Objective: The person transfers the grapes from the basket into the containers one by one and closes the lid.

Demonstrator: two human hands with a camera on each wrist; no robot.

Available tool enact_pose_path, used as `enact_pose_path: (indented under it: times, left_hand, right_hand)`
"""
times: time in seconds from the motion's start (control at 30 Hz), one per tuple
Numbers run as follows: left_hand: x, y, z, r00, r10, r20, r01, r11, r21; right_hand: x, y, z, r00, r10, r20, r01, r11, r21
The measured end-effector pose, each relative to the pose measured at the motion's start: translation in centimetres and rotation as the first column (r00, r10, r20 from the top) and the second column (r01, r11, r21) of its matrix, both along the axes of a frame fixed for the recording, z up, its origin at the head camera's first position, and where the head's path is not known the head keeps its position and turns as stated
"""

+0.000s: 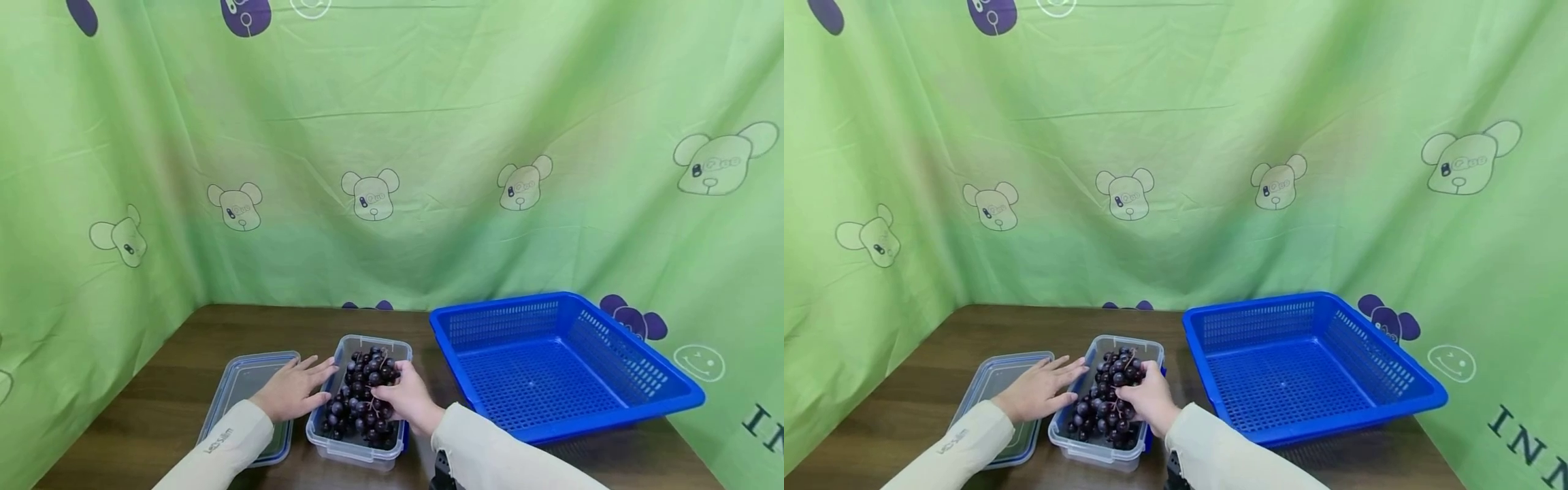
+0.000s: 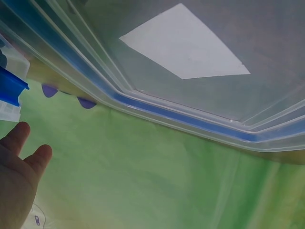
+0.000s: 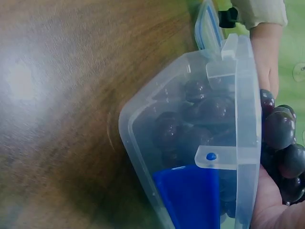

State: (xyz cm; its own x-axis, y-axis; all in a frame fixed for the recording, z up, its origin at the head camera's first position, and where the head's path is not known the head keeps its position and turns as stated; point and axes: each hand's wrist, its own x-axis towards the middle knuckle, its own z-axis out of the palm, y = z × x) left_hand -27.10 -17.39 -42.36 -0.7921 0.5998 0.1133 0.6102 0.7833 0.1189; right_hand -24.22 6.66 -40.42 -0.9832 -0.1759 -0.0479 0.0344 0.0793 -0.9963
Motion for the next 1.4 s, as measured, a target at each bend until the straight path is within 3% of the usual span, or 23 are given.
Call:
enact_pose_path:
  times: [0.13,0.37,0.5,0.67,0.8,0.93,1.03,1.27,1.4]
  left_hand:
    - [0.1,-0.3,-0.1,1.000,0.002,0.009,-0.002,1.000,0.008]
    - [0.0,-0.2,-0.1,1.000,-0.004,0.009,0.004,1.000,0.000]
    - [0.0,0.0,-0.1,1.000,-0.006,0.011,0.006,1.000,-0.001]
    - [0.2,0.0,-0.3,1.000,-0.006,0.018,0.006,1.000,0.002]
    - [0.2,-0.1,-0.3,1.000,-0.003,0.019,0.003,1.000,0.002]
    - [0.0,0.0,-0.1,1.000,-0.003,0.009,0.003,1.000,0.002]
    - [0.0,0.1,-0.1,1.000,-0.003,0.001,0.003,1.000,-0.009]
    - [0.0,0.1,-0.1,1.000,-0.004,-0.007,0.004,1.000,-0.020]
    - [0.0,0.1,-0.1,1.000,-0.007,-0.002,0.007,1.000,-0.020]
  right_hand:
    - [-0.4,-0.5,0.0,0.999,-0.016,-0.047,0.020,0.996,0.083]
    - [-1.0,-0.8,0.0,0.994,-0.041,-0.100,0.066,0.963,0.261]
    - [-1.3,-0.5,0.4,0.996,0.008,-0.092,0.025,0.938,0.347]
    - [-1.6,0.5,1.7,0.989,0.111,-0.099,-0.049,0.874,0.483]
    - [-1.8,1.2,2.8,0.984,0.158,-0.082,-0.094,0.854,0.512]
    - [-2.0,1.7,3.3,0.988,0.137,-0.065,-0.085,0.854,0.513]
    - [-2.2,1.8,3.1,0.987,0.143,-0.080,-0.076,0.832,0.550]
    - [-3.0,2.2,2.7,0.948,0.259,-0.187,-0.057,0.713,0.699]
    - [-3.3,2.5,2.4,0.937,0.298,-0.182,-0.054,0.636,0.770]
